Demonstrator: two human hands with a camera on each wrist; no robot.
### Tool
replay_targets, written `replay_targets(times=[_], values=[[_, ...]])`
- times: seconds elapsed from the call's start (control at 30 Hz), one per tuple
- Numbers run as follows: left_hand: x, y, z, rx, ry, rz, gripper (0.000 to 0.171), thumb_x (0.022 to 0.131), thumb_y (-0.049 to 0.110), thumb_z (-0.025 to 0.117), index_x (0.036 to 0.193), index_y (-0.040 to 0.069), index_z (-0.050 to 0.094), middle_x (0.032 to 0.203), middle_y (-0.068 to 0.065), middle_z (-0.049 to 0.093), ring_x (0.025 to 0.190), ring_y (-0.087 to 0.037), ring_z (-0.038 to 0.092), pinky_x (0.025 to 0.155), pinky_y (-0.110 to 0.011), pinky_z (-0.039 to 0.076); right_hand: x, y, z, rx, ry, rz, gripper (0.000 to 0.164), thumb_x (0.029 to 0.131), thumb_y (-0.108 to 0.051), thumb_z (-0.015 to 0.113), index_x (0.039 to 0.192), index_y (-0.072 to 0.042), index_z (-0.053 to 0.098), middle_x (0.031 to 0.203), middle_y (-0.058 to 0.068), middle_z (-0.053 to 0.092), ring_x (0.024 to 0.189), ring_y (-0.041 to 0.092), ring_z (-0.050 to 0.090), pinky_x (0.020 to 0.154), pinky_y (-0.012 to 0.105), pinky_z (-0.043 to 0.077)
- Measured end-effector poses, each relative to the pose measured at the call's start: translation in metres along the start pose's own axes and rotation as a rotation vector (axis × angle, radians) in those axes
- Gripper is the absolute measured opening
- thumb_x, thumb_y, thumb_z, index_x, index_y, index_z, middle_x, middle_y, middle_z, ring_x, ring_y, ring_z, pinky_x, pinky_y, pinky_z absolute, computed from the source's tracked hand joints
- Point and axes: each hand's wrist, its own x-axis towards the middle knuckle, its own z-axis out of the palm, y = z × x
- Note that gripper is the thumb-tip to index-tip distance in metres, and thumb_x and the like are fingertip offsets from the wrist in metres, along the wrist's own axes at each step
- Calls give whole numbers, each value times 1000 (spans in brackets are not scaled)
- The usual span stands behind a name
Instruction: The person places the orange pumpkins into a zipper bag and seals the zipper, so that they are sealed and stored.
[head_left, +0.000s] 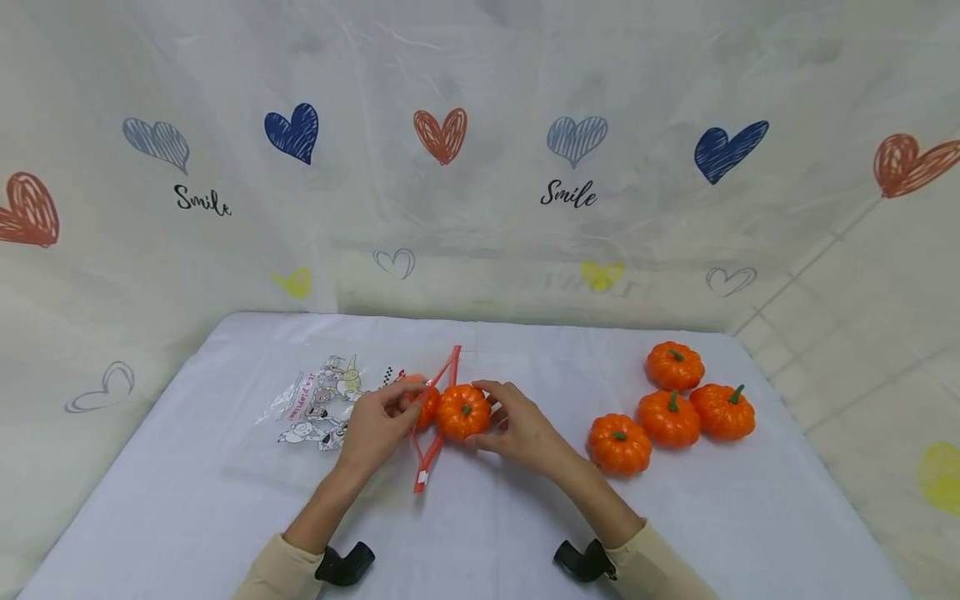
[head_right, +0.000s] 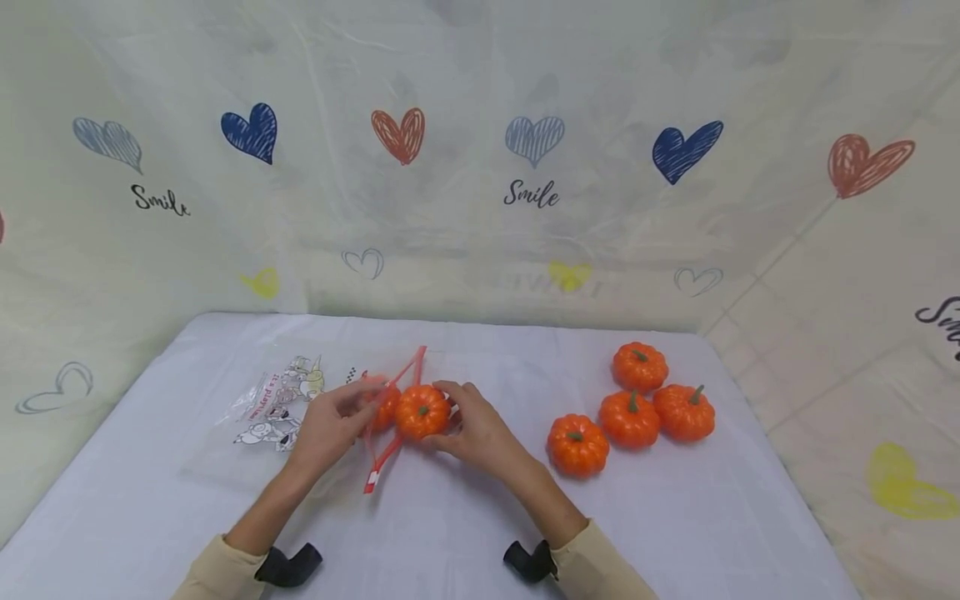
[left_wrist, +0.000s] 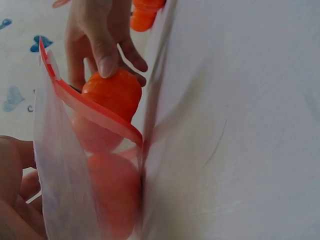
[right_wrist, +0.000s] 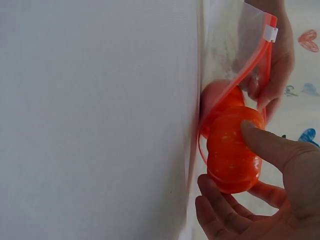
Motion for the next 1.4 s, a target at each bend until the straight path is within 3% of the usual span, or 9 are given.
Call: replay_targets(times=[0.27, 0.5, 0.73, 1.03, 1.4], values=[[0, 1, -1, -6, -1, 10, 25, 95, 14, 73, 117, 23, 79, 80, -4, 59, 70, -19, 53, 56, -20, 42, 3, -1, 3, 8, 4, 27, 79, 82, -20, 89, 151, -14, 49, 126, 8, 62, 103, 22, 65, 89, 38, 61], [1, 1, -1, -6, 4, 29, 24, 95, 14, 74, 116, 24, 80, 80, -4, 60, 69, -18, 54, 56, -20, 43, 6, -2, 7, 36, 12, 87, 66, 82, -22, 89, 136, -11, 53, 128, 8, 65, 104, 21, 67, 89, 37, 62], [1, 1, 0, -11, 5, 52, 23, 95, 12, 73, 115, 19, 79, 79, -4, 62, 70, -19, 55, 57, -20, 44, 8, -3, 9, 51, 26, 59, 63, 83, -19, 88, 135, -9, 54, 131, 10, 65, 105, 24, 68, 89, 40, 62], [1, 0, -1, -11, 0, 79, 23, 96, 13, 72, 115, 23, 79, 78, -4, 65, 72, -19, 56, 58, -21, 46, 10, -6, 9, 58, 33, 20, 64, 84, -17, 87, 140, -10, 56, 135, 10, 66, 107, 26, 68, 91, 43, 61], [0, 1, 0, -15, -5, 78, 23, 96, 14, 71, 116, 22, 78, 79, -4, 62, 74, -21, 56, 60, -21, 46, 14, -6, 11, 72, 6, 21, 64, 83, -17, 88, 139, -11, 59, 133, 7, 66, 103, 23, 69, 82, 33, 62]])
